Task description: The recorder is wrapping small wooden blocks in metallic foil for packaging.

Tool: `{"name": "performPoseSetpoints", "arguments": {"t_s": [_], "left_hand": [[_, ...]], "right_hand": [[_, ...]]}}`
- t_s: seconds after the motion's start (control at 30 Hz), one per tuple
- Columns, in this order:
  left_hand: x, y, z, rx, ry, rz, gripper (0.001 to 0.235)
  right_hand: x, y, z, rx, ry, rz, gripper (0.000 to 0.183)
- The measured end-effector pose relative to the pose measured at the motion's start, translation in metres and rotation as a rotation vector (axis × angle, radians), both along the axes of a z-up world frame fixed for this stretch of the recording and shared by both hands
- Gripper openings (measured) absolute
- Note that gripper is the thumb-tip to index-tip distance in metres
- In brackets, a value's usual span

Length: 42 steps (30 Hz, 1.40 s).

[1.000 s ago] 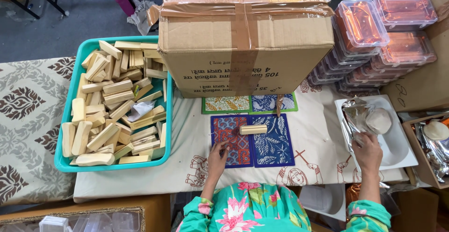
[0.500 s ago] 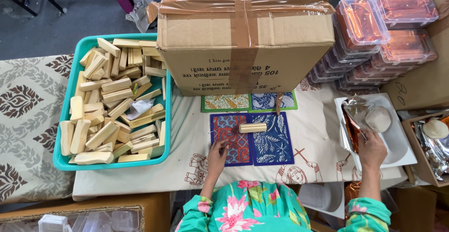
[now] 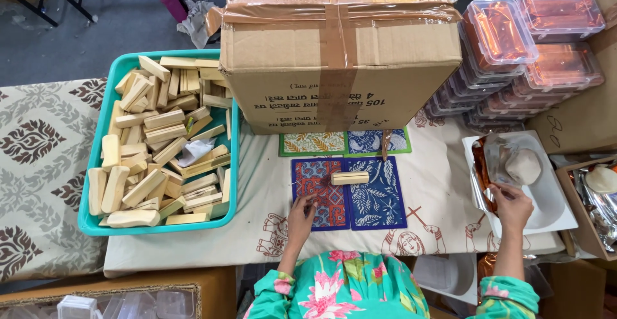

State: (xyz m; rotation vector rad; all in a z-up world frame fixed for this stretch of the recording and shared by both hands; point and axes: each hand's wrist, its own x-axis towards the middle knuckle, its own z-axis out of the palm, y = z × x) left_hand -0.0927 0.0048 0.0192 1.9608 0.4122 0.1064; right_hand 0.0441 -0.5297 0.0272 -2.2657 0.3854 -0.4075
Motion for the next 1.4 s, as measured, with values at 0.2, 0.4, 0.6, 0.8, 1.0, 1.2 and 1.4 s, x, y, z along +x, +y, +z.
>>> {"name": "performPoseSetpoints", "arguments": {"t_s": [0.2,0.4,0.6,0.8,1.0,1.2,1.4], "left_hand": [[0.000,0.000,-0.002,-0.032,-0.027,0.004,0.027],[0.000,0.000,-0.004,-0.007,-0.014,0.000,0.026],[0.000,0.000,-0.006,-0.066,-0.015,0.004,0.025],[0.001,0.000,-0.011,-0.057,0.007,-0.003,0.024],[0.000,0.001,-0.007,0.019,-0.004,-0.008,0.024],[0.000,0.001,-0.008,-0.022,-0.002,-0.009,0.024],[0.000,0.003,-0.027,0.006,-0.003,-0.022,0.024]], "right_hand": [[0.003,0.004,-0.010,0.047,0.119,-0.081,0.034],[0.010,-0.015,-0.035,0.132,0.181,-0.108,0.031],[0.008,-0.022,-0.024,0.214,0.156,-0.041,0.022],[0.007,-0.022,-0.017,0.086,0.175,-0.058,0.021],[0.003,-0.002,0.006,0.004,0.195,-0.051,0.025],[0.011,-0.025,-0.023,0.101,0.122,-0.060,0.023],[0.020,-0.022,-0.010,0.202,0.255,-0.195,0.026]]}}
